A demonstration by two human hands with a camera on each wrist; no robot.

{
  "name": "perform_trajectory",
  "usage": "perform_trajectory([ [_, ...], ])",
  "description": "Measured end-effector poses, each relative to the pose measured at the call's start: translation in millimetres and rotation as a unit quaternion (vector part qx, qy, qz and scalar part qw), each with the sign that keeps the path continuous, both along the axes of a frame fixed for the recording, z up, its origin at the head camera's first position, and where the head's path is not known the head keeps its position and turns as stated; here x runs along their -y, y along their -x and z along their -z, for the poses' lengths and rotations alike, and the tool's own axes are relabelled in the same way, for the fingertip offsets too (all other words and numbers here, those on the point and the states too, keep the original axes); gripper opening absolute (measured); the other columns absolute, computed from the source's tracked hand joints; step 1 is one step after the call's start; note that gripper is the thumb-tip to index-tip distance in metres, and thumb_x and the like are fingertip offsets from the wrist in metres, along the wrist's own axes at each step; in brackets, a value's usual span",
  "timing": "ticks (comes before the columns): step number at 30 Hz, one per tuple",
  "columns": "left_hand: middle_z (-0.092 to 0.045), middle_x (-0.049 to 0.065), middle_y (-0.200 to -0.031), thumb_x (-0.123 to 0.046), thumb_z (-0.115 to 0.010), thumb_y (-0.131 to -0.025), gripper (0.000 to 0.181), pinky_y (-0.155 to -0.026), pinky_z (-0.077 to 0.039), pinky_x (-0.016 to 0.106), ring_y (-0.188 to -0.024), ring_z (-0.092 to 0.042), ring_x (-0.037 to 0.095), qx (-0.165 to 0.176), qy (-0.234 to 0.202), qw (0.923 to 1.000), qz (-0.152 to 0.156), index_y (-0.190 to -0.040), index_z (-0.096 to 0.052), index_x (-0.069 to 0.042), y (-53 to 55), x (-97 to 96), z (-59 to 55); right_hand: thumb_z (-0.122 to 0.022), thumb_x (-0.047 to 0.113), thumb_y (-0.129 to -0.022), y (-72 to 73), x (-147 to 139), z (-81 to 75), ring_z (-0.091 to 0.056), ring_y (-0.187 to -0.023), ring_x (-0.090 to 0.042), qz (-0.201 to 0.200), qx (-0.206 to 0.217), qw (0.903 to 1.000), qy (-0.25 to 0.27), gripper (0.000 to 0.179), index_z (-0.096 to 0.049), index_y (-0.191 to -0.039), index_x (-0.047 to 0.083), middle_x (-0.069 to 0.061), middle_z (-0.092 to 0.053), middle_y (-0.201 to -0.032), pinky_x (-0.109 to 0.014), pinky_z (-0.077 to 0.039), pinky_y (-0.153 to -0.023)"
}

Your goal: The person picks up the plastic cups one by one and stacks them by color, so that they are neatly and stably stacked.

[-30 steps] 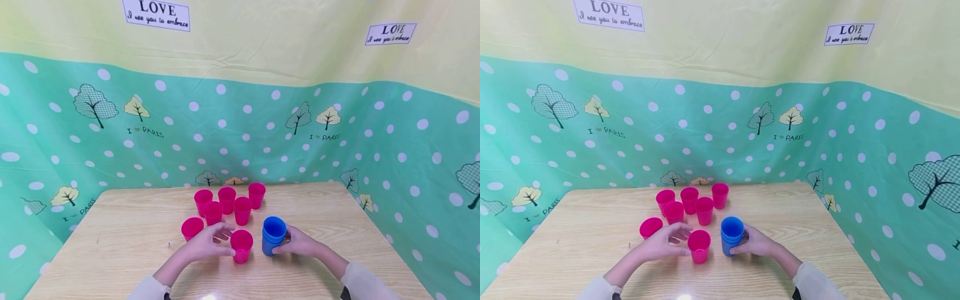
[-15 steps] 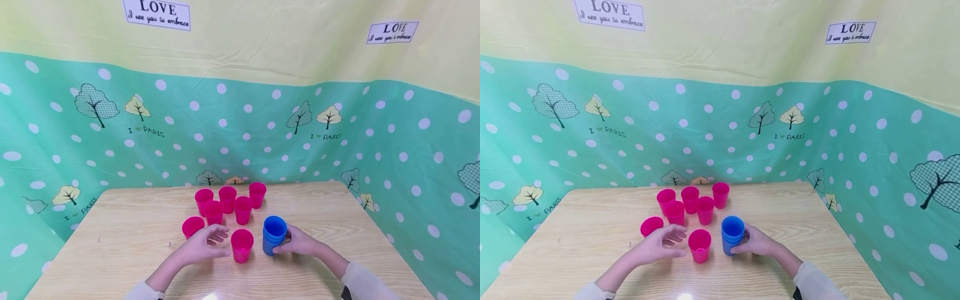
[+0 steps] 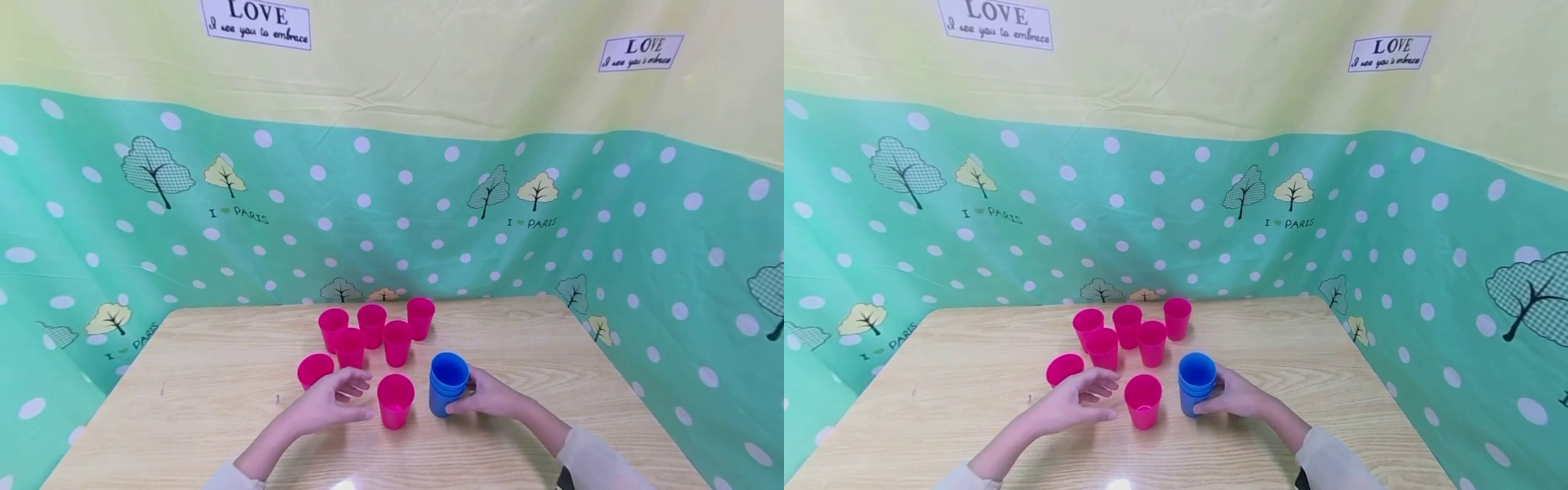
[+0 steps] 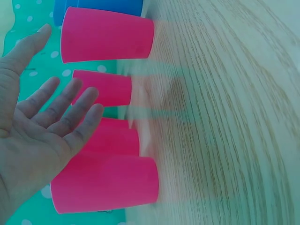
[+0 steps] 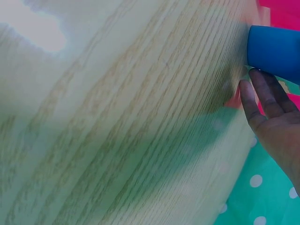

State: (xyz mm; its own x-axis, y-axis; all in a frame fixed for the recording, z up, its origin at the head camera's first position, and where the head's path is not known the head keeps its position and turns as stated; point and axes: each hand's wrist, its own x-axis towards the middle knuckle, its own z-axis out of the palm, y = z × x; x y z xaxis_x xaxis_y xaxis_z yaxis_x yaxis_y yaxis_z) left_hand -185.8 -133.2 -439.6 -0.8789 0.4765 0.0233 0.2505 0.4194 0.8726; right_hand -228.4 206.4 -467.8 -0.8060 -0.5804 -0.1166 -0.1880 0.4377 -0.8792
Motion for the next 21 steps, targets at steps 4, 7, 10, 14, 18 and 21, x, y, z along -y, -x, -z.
perform_trajectory([
  [4, -0.062, 0.005, -0.113, -0.029, -0.076, -0.077, 0.054, -0.086, -0.052, 0.033, -0.105, -0.059, 0.031, 0.003, 0.000, 1.0000, -0.001, -0.123, -0.055, -0.010, -3.5, 2.2, -0.8, -0.076, 0.025, -0.078, -1.4, -0.2, -0.3, -0.049, -0.122, -0.035, 0.003, 0.004, 1.0000, 0.001, 0.072, -0.038, -0.137, 0.006, -0.011, -0.055, -0.129, -0.057, -0.039, -0.100],
  [7, -0.063, 0.004, -0.113, -0.031, -0.076, -0.078, 0.052, -0.086, -0.051, 0.032, -0.103, -0.060, 0.026, -0.009, 0.003, 0.9999, -0.003, -0.122, -0.056, -0.013, -7.5, 5.4, -4.2, -0.075, 0.025, -0.078, -2.0, 0.0, -1.0, -0.049, -0.121, -0.035, 0.004, 0.003, 1.0000, 0.001, 0.072, -0.038, -0.137, 0.005, -0.011, -0.055, -0.129, -0.057, -0.039, -0.100],
  [10, -0.063, 0.002, -0.112, -0.034, -0.075, -0.077, 0.050, -0.087, -0.051, 0.032, -0.101, -0.061, 0.019, -0.023, 0.007, 0.9997, -0.005, -0.120, -0.056, -0.016, -12.4, 10.5, -10.1, -0.075, 0.025, -0.079, -2.1, 0.5, -2.2, -0.049, -0.121, -0.035, 0.002, 0.002, 1.0000, 0.002, 0.072, -0.038, -0.137, 0.005, -0.011, -0.055, -0.129, -0.057, -0.039, -0.100],
  [14, -0.062, -0.001, -0.112, -0.037, -0.076, -0.077, 0.050, -0.089, -0.050, 0.032, -0.101, -0.060, 0.013, -0.026, 0.018, 0.9993, -0.020, -0.119, -0.056, -0.020, -18.8, 19.8, -19.3, -0.074, 0.025, -0.079, -1.8, 1.0, -3.3, -0.050, -0.121, -0.035, -0.001, -0.001, 1.0000, 0.000, 0.071, -0.038, -0.137, 0.004, -0.012, -0.055, -0.129, -0.057, -0.039, -0.100],
  [18, -0.062, -0.002, -0.113, -0.036, -0.076, -0.076, 0.051, -0.089, -0.050, 0.032, -0.100, -0.060, 0.012, -0.017, 0.020, 0.9989, -0.039, -0.120, -0.056, -0.020, -23.1, 30.0, -28.7, -0.075, 0.025, -0.079, -1.7, 1.5, -3.4, -0.049, -0.122, -0.035, -0.002, -0.002, 1.0000, -0.001, 0.071, -0.039, -0.137, 0.005, -0.011, -0.055, -0.129, -0.057, -0.038, -0.100],
  [21, -0.062, -0.001, -0.112, -0.036, -0.076, -0.076, 0.052, -0.088, -0.051, 0.030, -0.099, -0.060, 0.011, -0.020, 0.022, 0.9984, -0.048, -0.120, -0.055, -0.019, -24.4, 38.2, -33.5, -0.075, 0.025, -0.079, -2.1, 1.2, -2.9, -0.049, -0.122, -0.035, 0.000, -0.002, 1.0000, -0.002, 0.071, -0.039, -0.136, 0.005, -0.011, -0.055, -0.129, -0.057, -0.038, -0.101],
])
